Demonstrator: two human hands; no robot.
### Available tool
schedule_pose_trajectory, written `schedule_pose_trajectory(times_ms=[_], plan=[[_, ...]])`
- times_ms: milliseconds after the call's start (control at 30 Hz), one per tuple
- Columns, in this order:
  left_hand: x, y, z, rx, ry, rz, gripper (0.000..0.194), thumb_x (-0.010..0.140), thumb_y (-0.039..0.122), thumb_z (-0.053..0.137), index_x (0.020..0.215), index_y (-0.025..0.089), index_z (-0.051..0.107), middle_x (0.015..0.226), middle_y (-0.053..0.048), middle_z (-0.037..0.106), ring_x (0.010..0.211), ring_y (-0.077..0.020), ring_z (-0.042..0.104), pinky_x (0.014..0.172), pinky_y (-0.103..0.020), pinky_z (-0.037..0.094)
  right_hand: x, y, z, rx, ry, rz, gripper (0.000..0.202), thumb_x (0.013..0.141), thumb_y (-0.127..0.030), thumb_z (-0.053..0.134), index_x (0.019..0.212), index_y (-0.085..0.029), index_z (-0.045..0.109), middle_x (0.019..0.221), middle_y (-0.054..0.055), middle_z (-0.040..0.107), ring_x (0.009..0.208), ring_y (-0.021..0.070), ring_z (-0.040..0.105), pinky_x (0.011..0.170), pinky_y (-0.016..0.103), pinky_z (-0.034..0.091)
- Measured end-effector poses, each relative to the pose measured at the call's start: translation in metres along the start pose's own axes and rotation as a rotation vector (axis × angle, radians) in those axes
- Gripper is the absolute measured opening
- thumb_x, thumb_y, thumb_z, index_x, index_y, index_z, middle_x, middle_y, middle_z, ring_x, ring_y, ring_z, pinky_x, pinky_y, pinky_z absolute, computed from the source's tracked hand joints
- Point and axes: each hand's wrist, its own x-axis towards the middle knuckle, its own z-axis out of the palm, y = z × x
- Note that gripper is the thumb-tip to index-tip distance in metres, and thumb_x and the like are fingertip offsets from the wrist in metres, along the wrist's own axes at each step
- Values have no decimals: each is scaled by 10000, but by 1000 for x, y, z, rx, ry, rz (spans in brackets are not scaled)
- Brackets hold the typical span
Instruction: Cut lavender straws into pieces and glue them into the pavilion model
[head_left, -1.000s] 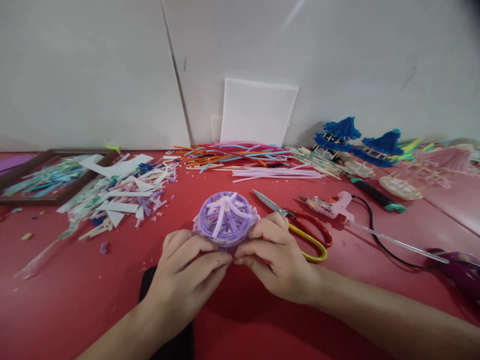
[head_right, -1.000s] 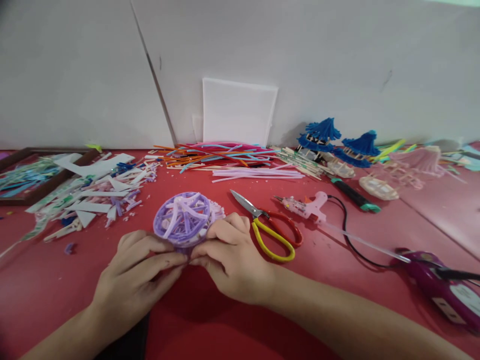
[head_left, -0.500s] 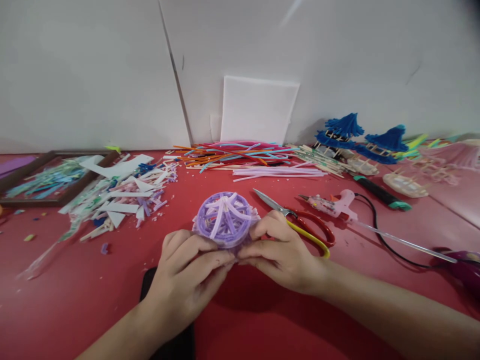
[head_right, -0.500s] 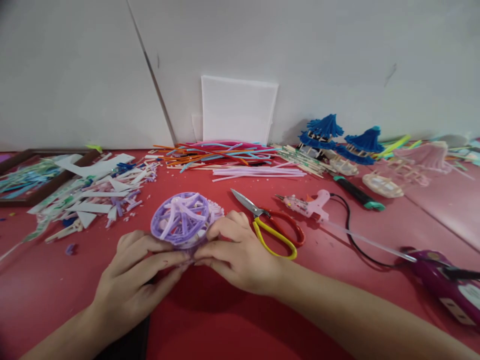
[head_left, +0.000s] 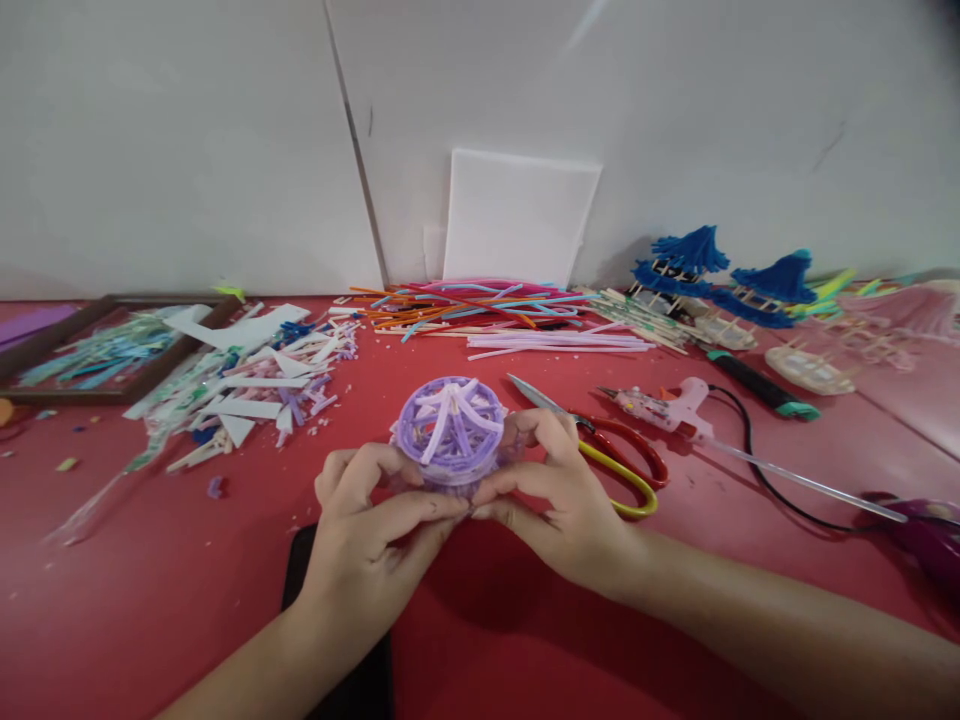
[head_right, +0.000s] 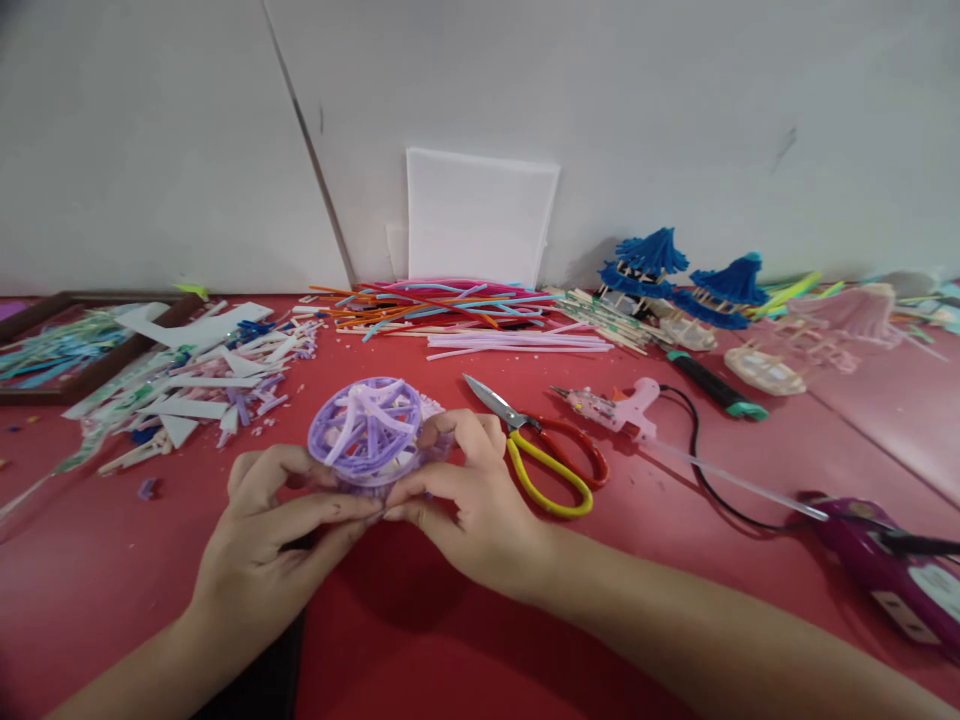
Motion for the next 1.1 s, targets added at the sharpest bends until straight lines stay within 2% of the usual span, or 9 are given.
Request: schedule_pose_trajectory(times_ms=[167,400,500,600,700,867,1000,1100], plan=[[-1,0,-2,21,-18,-36,129,837,274,640,795,340,741,876,-40,519,831,-240,490,710,-422,346,2,-4,-3,0,-11,23,95,829,-207,673,808,-277,732,1022,41,484,1022,218,465,874,425,372],[0,5,-3,22,-48,-79,133,826,232,637,772,309,732,874,-44,481,830,-241,462,703,-406,352,3,-9,-2,29,-5,44,94,827,-189,663,799,-254,725,989,44,495,990,214,474,846,411,390],[0,5,-4,25,-50,-62,128,823,229,631,774,300,725,870,-45,482,827,-244,461,706,-406,346,5,-2,-5,26,-35,-35,76,832,-216,674,820,-264,732,962,31,498,973,189,493,853,381,397],[0,6,-7,16,-120,-72,112,817,206,621,792,279,702,856,-39,487,826,-241,472,739,-420,338,6,9,-9,13,-57,-160,83,836,-280,683,898,-255,733,944,31,508,951,177,515,861,370,399],[1,6,-11,-9,-183,-85,107,819,181,585,824,252,665,882,-47,498,856,-245,475,760,-424,339,7,18,-12,-15,-30,-199,102,837,-312,683,887,-246,743,950,39,507,944,182,519,858,383,389],[0,6,-9,37,-120,-4,120,782,220,648,894,261,664,874,-47,524,828,-249,507,747,-417,328,8,16,-11,-34,-8,-236,80,847,-304,677,852,-277,752,896,21,510,913,165,521,839,367,383],[-2,7,-4,92,-36,50,117,785,193,678,846,292,675,849,-37,531,786,-235,514,734,-411,301,7,10,-9,-23,-20,-238,92,865,-242,649,844,-239,739,888,23,524,900,158,524,820,351,375],[-3,8,-3,87,-19,58,133,795,170,669,842,294,671,843,-37,516,782,-232,504,722,-405,296,5,9,-8,-76,-18,-274,90,868,-212,631,862,-229,719,894,21,546,890,153,525,811,344,357]])
